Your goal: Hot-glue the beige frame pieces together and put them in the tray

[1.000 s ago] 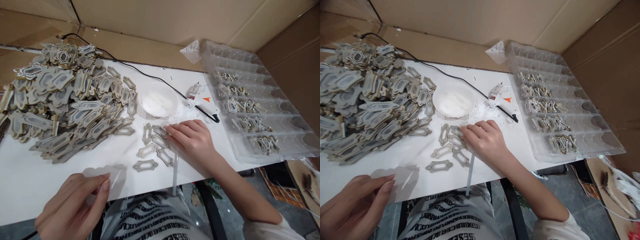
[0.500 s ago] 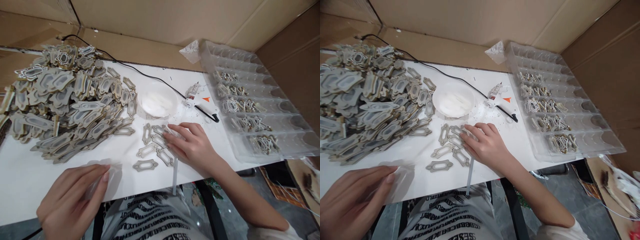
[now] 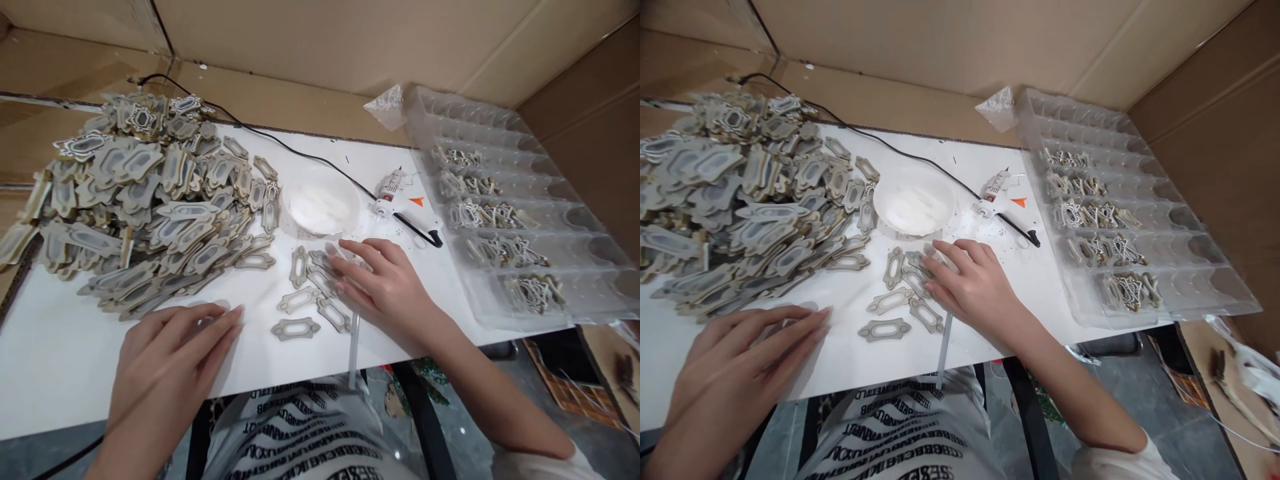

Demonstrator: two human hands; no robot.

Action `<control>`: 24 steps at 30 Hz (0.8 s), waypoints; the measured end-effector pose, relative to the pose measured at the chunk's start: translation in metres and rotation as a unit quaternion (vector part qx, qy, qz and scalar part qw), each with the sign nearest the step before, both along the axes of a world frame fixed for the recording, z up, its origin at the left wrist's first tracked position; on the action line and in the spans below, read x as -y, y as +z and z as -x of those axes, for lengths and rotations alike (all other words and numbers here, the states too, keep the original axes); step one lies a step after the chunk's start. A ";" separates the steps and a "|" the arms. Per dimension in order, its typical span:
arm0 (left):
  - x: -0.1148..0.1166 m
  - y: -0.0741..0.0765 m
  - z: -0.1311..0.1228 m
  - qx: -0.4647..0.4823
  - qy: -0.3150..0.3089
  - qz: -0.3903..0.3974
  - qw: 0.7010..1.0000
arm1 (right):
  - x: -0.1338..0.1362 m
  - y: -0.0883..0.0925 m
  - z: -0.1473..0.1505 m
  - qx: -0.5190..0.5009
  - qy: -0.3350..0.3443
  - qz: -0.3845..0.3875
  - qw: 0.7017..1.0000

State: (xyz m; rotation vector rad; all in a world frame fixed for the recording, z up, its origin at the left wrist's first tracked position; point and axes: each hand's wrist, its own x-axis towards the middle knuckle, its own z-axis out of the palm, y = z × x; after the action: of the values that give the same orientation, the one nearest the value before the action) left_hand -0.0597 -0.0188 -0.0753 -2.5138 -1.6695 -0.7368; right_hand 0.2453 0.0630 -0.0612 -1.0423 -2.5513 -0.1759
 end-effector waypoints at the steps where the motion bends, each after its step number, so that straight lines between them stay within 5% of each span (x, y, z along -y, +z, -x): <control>1: 0.000 0.001 -0.001 0.006 -0.003 -0.003 1.000 | 0.000 0.000 0.001 -0.002 0.002 -0.004 1.000; 14: 0.008 0.008 -0.002 0.063 0.030 0.003 0.998 | 0.005 0.018 0.033 -0.033 0.061 0.008 0.998; 24: 0.013 0.014 -0.015 0.173 0.077 0.035 0.981 | 0.007 0.017 0.076 -0.112 0.157 0.172 0.966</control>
State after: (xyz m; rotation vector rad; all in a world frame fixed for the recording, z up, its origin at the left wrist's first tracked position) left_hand -0.0446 -0.0322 -0.0613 -2.3685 -1.9984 -1.1713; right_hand 0.1695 0.0563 -0.0441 -0.7032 -2.5426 0.4585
